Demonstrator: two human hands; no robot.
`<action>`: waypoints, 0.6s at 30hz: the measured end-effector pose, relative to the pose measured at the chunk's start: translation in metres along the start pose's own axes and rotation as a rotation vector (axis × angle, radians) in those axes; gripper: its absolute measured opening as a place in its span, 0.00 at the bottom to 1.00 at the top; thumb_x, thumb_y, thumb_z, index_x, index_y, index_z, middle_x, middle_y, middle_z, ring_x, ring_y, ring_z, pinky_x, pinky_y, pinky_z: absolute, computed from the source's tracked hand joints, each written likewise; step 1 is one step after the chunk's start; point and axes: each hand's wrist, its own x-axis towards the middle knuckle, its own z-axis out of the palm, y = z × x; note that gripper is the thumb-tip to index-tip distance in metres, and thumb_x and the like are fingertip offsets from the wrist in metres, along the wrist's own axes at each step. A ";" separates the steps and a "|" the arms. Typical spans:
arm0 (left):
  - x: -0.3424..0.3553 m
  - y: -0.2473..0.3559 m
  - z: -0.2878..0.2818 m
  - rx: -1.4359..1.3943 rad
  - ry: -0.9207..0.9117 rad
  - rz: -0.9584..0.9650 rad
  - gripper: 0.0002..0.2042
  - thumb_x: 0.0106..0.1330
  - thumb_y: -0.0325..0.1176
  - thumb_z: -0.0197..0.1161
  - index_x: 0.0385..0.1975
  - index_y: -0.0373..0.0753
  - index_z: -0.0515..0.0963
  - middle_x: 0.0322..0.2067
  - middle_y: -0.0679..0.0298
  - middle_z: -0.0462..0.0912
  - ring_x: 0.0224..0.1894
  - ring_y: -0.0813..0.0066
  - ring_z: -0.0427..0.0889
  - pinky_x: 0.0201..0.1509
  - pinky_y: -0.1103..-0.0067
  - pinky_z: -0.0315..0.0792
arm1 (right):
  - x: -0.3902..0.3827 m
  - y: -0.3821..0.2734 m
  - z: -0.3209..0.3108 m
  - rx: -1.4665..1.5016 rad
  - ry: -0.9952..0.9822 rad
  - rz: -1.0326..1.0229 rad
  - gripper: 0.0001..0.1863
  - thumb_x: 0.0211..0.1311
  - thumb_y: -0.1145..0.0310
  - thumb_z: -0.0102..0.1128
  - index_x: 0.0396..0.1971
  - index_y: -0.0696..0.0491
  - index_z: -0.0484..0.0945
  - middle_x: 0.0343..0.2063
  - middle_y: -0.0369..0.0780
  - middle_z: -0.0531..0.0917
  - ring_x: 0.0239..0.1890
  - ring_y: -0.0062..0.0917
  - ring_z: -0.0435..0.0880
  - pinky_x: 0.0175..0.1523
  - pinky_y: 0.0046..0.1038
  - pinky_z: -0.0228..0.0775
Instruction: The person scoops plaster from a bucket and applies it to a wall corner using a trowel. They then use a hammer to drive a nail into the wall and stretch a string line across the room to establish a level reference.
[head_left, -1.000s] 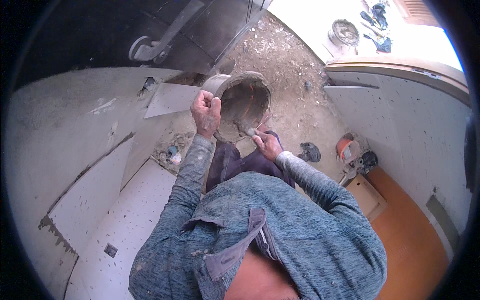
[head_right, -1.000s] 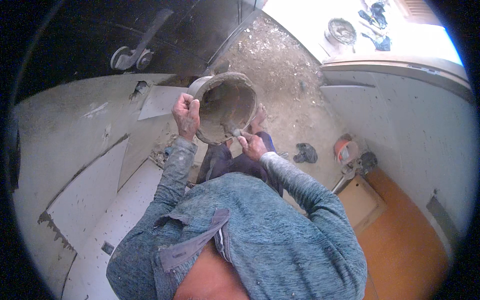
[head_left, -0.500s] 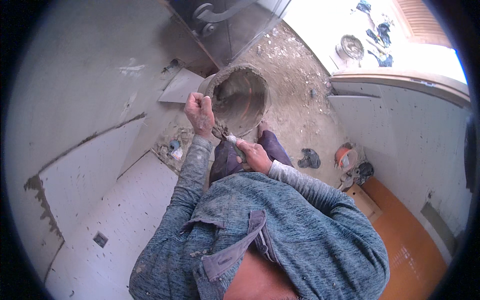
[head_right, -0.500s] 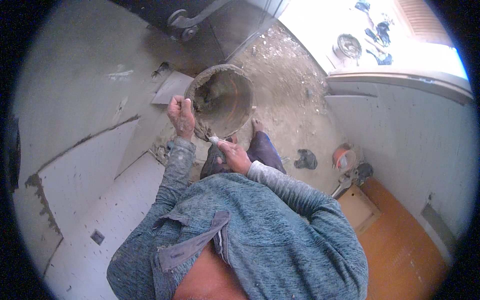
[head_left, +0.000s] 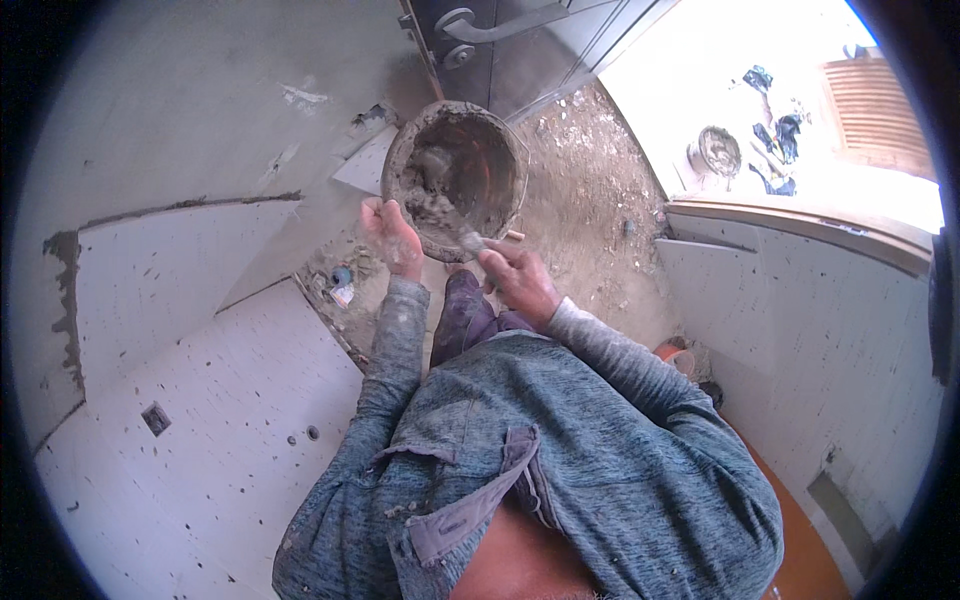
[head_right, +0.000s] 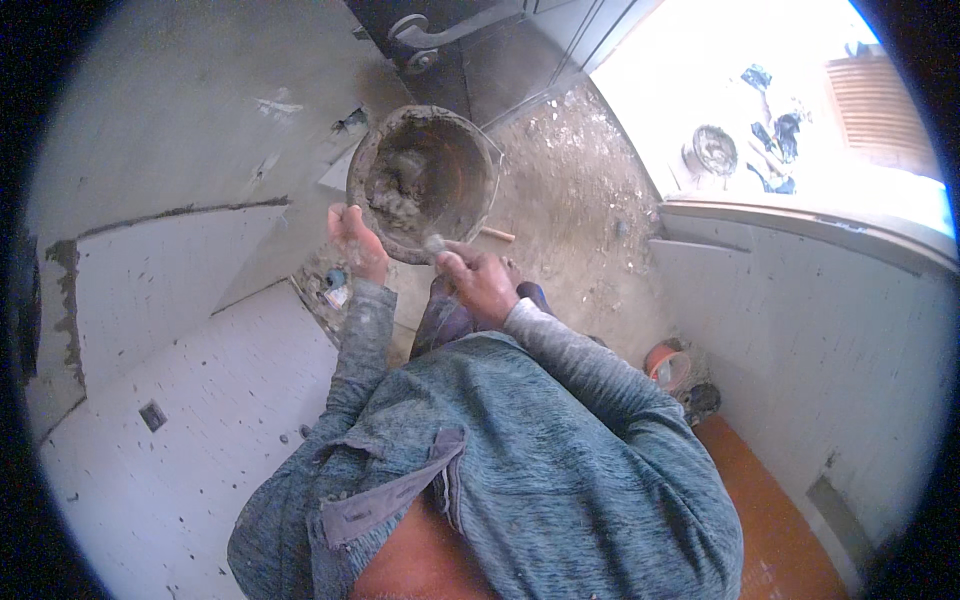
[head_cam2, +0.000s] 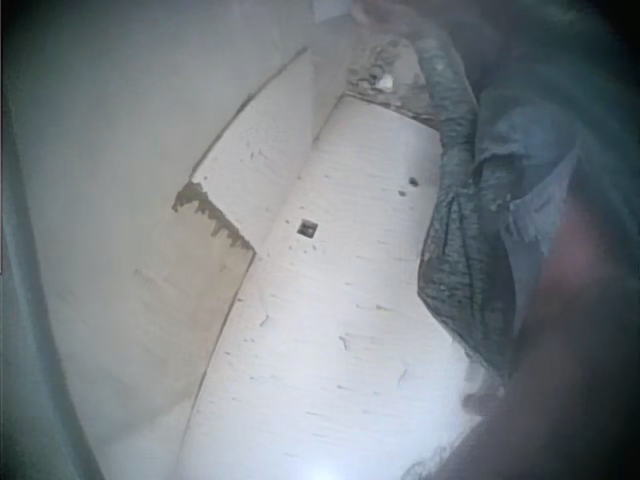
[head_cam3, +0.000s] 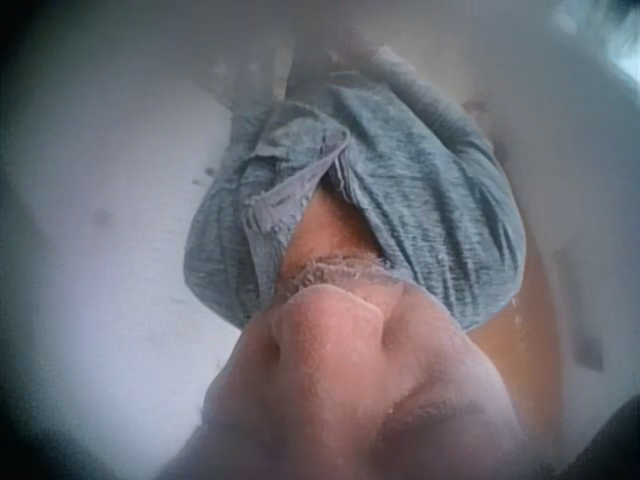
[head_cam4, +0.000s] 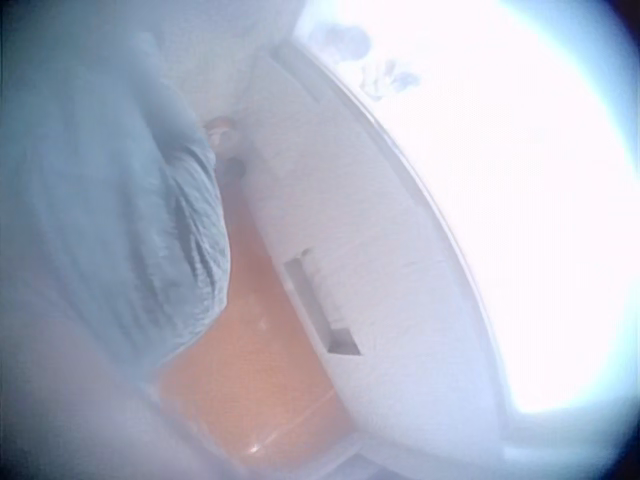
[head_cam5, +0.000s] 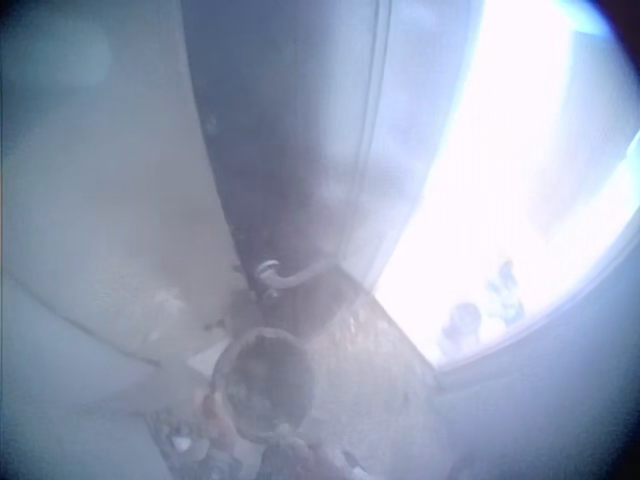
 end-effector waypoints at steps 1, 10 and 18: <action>-0.003 0.001 -0.002 0.001 0.023 0.012 0.09 0.60 0.29 0.53 0.21 0.39 0.61 0.20 0.75 0.60 0.22 0.87 0.56 0.24 0.82 0.55 | -0.002 0.001 -0.014 -0.106 -0.012 -0.010 0.21 0.69 0.59 0.48 0.53 0.59 0.73 0.24 0.35 0.77 0.21 0.14 0.74 0.24 0.19 0.66; -0.028 0.019 -0.008 0.023 0.076 0.037 0.10 0.59 0.28 0.53 0.20 0.40 0.61 0.20 0.75 0.60 0.23 0.88 0.56 0.24 0.84 0.54 | 0.004 -0.004 -0.059 -0.668 -0.088 -0.047 0.21 0.66 0.59 0.50 0.49 0.61 0.76 0.19 0.45 0.82 0.25 0.28 0.85 0.34 0.33 0.75; -0.048 0.045 -0.008 -0.059 -0.029 0.063 0.09 0.58 0.25 0.55 0.20 0.40 0.62 0.20 0.75 0.61 0.22 0.88 0.56 0.24 0.86 0.53 | 0.016 0.030 -0.044 -0.491 -0.292 0.055 0.20 0.66 0.59 0.49 0.47 0.59 0.77 0.26 0.49 0.83 0.26 0.29 0.85 0.34 0.33 0.76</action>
